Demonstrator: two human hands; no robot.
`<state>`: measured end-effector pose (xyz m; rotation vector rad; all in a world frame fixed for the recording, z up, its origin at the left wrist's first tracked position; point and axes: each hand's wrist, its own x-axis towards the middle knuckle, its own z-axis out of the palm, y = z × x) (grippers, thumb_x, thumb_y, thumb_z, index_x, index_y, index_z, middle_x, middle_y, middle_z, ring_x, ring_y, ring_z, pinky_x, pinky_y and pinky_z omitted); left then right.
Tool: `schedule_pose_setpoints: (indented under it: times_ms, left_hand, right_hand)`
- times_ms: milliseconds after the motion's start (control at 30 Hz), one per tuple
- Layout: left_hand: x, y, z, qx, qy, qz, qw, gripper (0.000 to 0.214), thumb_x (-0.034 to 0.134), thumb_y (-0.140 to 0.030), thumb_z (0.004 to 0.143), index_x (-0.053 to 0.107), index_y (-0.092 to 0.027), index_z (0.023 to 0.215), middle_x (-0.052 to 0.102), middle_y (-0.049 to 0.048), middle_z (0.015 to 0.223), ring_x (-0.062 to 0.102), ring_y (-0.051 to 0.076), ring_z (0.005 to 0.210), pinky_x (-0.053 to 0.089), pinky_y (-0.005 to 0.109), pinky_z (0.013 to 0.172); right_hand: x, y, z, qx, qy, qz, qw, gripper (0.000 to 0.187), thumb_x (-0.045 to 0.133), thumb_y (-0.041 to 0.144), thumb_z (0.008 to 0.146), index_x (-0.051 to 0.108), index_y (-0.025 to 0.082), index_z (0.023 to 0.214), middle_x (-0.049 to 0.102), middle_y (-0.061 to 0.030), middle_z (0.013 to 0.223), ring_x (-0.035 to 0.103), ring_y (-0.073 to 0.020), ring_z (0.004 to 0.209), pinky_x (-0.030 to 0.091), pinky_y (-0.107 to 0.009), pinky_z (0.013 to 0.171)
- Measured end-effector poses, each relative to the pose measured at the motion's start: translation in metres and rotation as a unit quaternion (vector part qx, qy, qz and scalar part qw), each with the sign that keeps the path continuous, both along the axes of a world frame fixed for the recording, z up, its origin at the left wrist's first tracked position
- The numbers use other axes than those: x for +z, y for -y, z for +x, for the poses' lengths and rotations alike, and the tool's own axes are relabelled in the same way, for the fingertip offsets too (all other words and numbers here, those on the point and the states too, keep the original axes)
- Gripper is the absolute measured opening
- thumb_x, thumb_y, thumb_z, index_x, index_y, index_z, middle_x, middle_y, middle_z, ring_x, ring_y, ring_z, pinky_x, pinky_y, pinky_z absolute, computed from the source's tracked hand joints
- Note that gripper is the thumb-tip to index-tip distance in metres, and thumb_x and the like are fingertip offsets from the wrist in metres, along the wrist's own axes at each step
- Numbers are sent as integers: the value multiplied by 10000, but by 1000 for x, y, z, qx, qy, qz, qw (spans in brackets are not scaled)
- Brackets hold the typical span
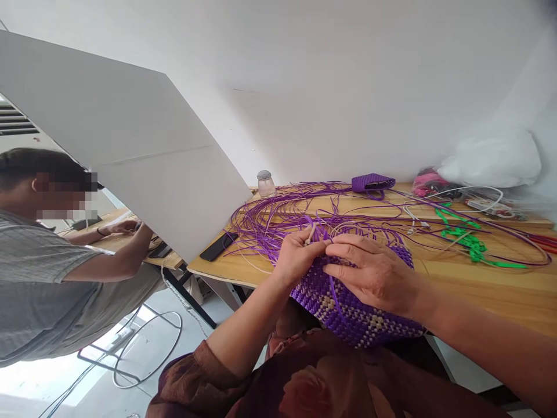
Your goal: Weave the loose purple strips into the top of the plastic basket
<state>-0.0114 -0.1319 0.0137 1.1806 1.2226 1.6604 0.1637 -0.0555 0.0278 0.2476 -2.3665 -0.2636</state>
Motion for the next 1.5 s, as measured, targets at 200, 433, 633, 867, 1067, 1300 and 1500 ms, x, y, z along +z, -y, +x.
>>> schedule_pose_setpoints:
  times_ms: [200, 433, 633, 867, 1067, 1300, 1500]
  left_hand:
    - [-1, -1, 1, 2, 2, -14, 1000, 226, 784, -358, 724, 746, -167, 838, 658, -12, 750, 534, 107, 660, 401, 226, 646]
    - [0, 1, 4, -5, 7, 7, 1000, 301, 795, -429, 737, 766, -184, 910, 677, -2, 799, 535, 105, 676, 400, 229, 670]
    - [5, 3, 9, 18, 27, -9, 999, 286, 848, -369, 660, 772, -166, 847, 694, 6, 788, 563, 116, 661, 422, 248, 681]
    - [5, 2, 8, 37, 52, -42, 997, 255, 842, -346, 637, 720, -151, 746, 636, -8, 672, 523, 101, 575, 417, 250, 615]
    - [4, 2, 7, 6, 3, -8, 1000, 251, 806, -365, 691, 678, -153, 733, 583, -32, 653, 463, 76, 570, 366, 224, 590]
    - [2, 4, 4, 4, -19, -7, 1000, 255, 807, -378, 700, 719, -158, 796, 630, -11, 719, 503, 95, 621, 387, 234, 628]
    - [3, 4, 5, 13, -54, 9, 998, 254, 792, -378, 730, 738, -153, 836, 625, -8, 727, 497, 100, 637, 395, 246, 660]
  right_hand:
    - [17, -2, -10, -100, -73, -379, 917, 129, 619, 284, 919, 725, 213, 929, 735, -34, 881, 665, -179, 796, 538, -317, 737]
    - [26, -26, -27, -101, -36, -546, 831, 243, 734, 419, 784, 707, 178, 772, 669, -5, 692, 576, -139, 630, 445, -268, 587]
    - [22, -30, -27, -101, -18, -564, 819, 266, 729, 446, 772, 717, 182, 802, 700, -22, 735, 615, -158, 661, 466, -286, 615]
    - [34, -28, 16, -208, 113, -424, 874, 254, 590, 407, 909, 721, 225, 790, 702, -8, 706, 623, -168, 624, 436, -292, 555]
    - [52, 11, 33, -82, 99, -366, 922, 162, 589, 344, 924, 669, 246, 823, 735, -30, 948, 656, -184, 772, 510, -306, 655]
    - [32, -13, 6, -57, 43, -516, 853, 207, 662, 421, 882, 702, 218, 877, 704, -17, 769, 625, -157, 681, 498, -285, 611]
    - [33, -22, -11, -93, 72, -578, 808, 182, 701, 361, 818, 682, 186, 864, 678, -4, 635, 616, -139, 554, 497, -271, 542]
